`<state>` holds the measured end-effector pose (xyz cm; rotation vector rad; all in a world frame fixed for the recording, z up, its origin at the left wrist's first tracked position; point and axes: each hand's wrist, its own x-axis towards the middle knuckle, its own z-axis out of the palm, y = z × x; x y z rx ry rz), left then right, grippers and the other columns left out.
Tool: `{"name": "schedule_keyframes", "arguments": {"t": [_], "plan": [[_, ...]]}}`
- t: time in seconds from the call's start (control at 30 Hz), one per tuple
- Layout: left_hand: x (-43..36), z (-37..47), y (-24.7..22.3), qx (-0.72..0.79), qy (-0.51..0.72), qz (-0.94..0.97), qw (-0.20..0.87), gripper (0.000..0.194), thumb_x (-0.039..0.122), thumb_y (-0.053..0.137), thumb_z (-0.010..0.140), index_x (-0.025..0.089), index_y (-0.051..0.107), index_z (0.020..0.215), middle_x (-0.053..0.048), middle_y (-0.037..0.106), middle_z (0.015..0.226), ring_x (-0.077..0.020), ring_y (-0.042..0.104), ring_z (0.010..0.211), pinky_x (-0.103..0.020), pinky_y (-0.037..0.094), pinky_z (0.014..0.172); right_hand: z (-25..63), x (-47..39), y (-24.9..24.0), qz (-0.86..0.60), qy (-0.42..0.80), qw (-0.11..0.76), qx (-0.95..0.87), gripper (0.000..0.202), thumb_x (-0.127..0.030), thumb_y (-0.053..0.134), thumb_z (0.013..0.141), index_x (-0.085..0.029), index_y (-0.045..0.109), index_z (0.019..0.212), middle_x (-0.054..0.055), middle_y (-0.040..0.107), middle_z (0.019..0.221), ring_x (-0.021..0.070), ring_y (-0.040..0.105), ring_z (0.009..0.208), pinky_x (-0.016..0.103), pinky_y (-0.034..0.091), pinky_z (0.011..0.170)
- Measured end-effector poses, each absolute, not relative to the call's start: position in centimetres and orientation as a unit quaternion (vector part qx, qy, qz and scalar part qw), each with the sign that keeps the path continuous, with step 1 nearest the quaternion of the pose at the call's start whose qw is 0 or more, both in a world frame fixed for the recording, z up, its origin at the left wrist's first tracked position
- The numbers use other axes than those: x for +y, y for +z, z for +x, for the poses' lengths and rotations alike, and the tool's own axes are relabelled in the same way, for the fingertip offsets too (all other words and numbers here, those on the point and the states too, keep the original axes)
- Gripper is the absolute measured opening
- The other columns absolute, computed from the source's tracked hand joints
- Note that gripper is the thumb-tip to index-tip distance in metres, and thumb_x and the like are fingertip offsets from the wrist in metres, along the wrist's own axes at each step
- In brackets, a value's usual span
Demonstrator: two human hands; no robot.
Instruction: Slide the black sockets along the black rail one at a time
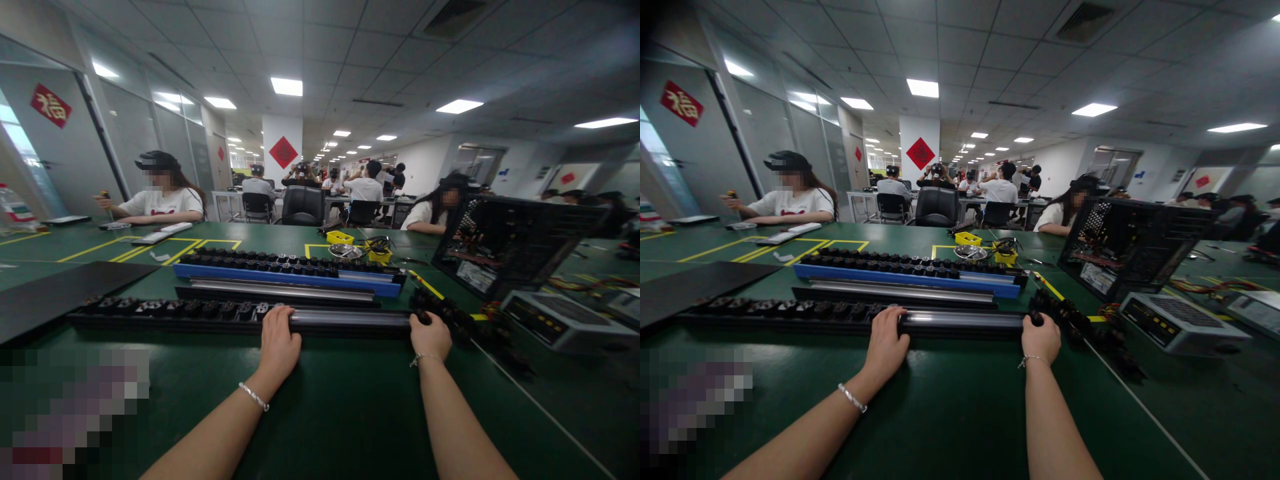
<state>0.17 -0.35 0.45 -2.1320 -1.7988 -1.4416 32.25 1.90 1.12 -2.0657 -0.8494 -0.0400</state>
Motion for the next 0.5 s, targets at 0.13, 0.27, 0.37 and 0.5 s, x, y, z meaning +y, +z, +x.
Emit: {"name": "schedule_keyframes", "arguments": {"t": [0.13,0.27,0.37,0.5], "plan": [[-0.43,0.16,0.52,-0.573,-0.459,-0.679,0.001,0.043,0.005,0.046,0.064,0.017,0.054,0.105,-0.01,0.053,0.113,-0.0262,0.045,0.114,-0.049,0.036,0.103,32.49,1.98,0.97,-0.83,-0.016,0.442,-0.34,0.046,-0.043,0.052,0.072,-0.015,0.063,0.106,0.014,0.06,0.101,0.0266,0.054,0.092,0.038,0.042,0.086],[-0.47,0.15,0.58,-0.578,-0.456,-0.676,-0.006,0.043,0.005,0.046,0.064,0.017,0.054,0.105,-0.011,0.053,0.113,-0.0262,0.044,0.114,-0.049,0.036,0.104,32.92,2.17,0.69,-0.828,-0.016,0.449,-0.337,0.045,-0.043,0.053,0.072,-0.015,0.063,0.105,0.013,0.06,0.099,0.0265,0.054,0.091,0.039,0.041,0.087],[-0.44,0.16,0.58,-0.576,-0.459,-0.676,-0.008,0.043,0.005,0.046,0.064,0.017,0.054,0.104,-0.01,0.053,0.113,-0.0263,0.045,0.114,-0.049,0.036,0.103,33.06,2.25,0.6,-0.827,-0.017,0.448,-0.34,0.045,-0.042,0.053,0.072,-0.014,0.064,0.105,0.013,0.06,0.098,0.0265,0.054,0.092,0.039,0.041,0.087],[-0.39,0.2,0.52,-0.572,-0.463,-0.677,-0.001,0.043,0.004,0.046,0.063,0.017,0.054,0.104,-0.01,0.053,0.113,-0.0261,0.045,0.113,-0.048,0.036,0.103,32.95,2.21,0.76,-0.835,-0.017,0.434,-0.337,0.048,-0.042,0.053,0.072,-0.013,0.063,0.109,0.014,0.061,0.1,0.0271,0.054,0.095,0.038,0.042,0.086]]}}
